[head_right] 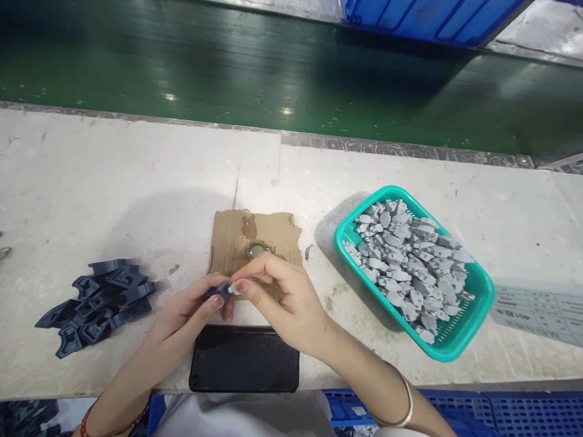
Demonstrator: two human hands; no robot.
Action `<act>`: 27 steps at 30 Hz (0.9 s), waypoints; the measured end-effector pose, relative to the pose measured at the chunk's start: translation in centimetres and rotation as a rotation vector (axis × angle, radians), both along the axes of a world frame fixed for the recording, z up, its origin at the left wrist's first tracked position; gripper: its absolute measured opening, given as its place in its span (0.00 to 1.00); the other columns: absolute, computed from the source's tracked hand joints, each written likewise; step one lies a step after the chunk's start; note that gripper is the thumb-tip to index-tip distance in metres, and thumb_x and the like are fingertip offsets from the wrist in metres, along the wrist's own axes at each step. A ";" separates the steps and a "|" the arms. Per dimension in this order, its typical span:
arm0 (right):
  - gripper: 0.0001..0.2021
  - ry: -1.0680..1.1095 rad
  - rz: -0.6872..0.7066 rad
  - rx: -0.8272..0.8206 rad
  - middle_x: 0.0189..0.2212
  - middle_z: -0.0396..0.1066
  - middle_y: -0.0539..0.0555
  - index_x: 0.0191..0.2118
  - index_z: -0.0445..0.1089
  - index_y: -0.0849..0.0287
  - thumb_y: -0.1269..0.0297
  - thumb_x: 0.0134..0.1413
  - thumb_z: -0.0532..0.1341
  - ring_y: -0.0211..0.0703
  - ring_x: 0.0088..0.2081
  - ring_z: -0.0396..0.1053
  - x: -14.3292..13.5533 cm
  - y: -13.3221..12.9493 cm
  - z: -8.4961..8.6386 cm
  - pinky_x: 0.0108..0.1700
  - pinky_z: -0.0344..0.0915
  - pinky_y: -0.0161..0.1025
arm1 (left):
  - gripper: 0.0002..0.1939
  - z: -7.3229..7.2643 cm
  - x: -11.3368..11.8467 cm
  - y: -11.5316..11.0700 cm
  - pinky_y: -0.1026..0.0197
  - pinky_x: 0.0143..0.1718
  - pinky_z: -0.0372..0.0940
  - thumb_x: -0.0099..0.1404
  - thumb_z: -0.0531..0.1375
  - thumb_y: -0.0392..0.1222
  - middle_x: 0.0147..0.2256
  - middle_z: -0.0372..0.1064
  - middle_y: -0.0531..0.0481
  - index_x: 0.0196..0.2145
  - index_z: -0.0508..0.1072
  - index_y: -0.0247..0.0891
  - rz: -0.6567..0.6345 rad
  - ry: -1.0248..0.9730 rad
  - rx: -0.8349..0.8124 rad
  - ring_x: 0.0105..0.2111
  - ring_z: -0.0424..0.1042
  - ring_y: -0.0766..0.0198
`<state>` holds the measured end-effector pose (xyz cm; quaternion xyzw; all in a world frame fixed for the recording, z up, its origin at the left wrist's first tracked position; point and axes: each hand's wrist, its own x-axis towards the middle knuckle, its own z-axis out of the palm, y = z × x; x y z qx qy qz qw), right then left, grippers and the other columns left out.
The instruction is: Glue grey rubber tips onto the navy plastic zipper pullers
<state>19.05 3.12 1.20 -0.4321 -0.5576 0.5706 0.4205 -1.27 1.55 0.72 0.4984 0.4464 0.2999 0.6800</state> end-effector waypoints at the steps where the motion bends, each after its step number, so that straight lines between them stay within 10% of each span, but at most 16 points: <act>1: 0.05 0.004 0.030 -0.004 0.33 0.79 0.52 0.41 0.75 0.53 0.61 0.70 0.63 0.41 0.36 0.78 0.0 0.0 0.0 0.39 0.76 0.39 | 0.14 -0.1 0.0 0.0 0.65 0.38 0.64 0.79 0.54 0.49 0.32 0.68 0.54 0.46 0.78 0.42 -0.008 0.005 -0.007 0.34 0.68 0.66; 18: 0.05 -0.187 0.070 0.177 0.34 0.80 0.52 0.40 0.74 0.55 0.68 0.70 0.62 0.40 0.36 0.77 -0.2 -0.1 -0.3 0.40 0.73 0.37 | 0.14 0.0 0.2 0.3 0.64 0.34 0.60 0.79 0.52 0.47 0.29 0.64 0.55 0.39 0.73 0.40 -0.042 0.072 0.058 0.30 0.64 0.66; 27: 0.07 -0.035 0.128 -0.089 0.34 0.80 0.51 0.40 0.74 0.55 0.60 0.71 0.62 0.41 0.37 0.78 -0.5 -0.2 -0.7 0.36 0.71 0.36 | 0.16 0.4 -0.2 0.2 0.63 0.30 0.57 0.78 0.52 0.49 0.27 0.61 0.55 0.36 0.71 0.39 -0.075 0.123 0.077 0.28 0.62 0.66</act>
